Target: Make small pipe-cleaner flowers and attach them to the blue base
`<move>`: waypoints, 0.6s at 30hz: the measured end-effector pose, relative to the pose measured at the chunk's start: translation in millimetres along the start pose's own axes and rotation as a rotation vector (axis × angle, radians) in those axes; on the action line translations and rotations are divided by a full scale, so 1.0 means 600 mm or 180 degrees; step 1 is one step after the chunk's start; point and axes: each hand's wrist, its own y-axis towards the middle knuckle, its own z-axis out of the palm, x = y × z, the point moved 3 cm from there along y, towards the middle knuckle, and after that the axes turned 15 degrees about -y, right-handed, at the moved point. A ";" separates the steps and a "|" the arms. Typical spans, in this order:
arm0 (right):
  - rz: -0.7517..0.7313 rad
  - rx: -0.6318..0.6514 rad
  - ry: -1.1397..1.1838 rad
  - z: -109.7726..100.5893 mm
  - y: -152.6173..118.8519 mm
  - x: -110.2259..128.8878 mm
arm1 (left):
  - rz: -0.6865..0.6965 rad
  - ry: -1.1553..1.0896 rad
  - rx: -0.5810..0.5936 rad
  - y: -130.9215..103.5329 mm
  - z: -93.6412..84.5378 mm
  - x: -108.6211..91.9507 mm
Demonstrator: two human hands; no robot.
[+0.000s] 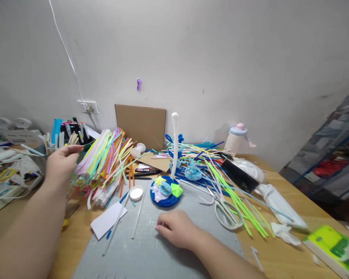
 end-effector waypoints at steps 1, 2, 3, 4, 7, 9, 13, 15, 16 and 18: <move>0.0029 0.0030 0.0046 0.000 0.000 0.000 | -0.0029 0.0140 0.0335 0.014 0.010 -0.004; 0.0065 0.0055 0.0086 0.000 0.000 0.000 | -0.0043 0.0293 0.0639 0.027 0.021 -0.008; 0.0096 0.0079 0.0116 0.000 0.001 -0.001 | -0.0040 0.0457 0.0904 0.041 0.032 -0.010; 0.0131 0.0103 0.0146 0.001 0.002 -0.002 | -0.0020 0.0633 0.1117 0.054 0.044 -0.011; 0.0150 0.0144 0.0255 0.003 0.005 -0.004 | 0.0073 0.1189 0.1484 0.103 0.073 -0.008; 0.0160 0.0160 0.0310 0.002 0.008 -0.005 | 0.0085 0.1532 0.1673 0.138 0.082 -0.002; 0.0210 0.0260 0.0291 0.002 0.016 -0.007 | -0.0083 0.2000 0.1899 0.169 0.065 0.022; 0.0207 0.0309 0.0251 0.004 0.020 -0.009 | -0.0111 0.2087 0.1865 0.149 0.051 0.036; 0.0208 0.0312 0.0243 0.006 0.021 -0.009 | -0.0101 0.2079 0.1879 0.130 0.048 0.043; 0.0237 0.0276 0.0255 0.007 0.022 -0.010 | -0.0035 0.1986 0.1908 0.081 0.053 0.054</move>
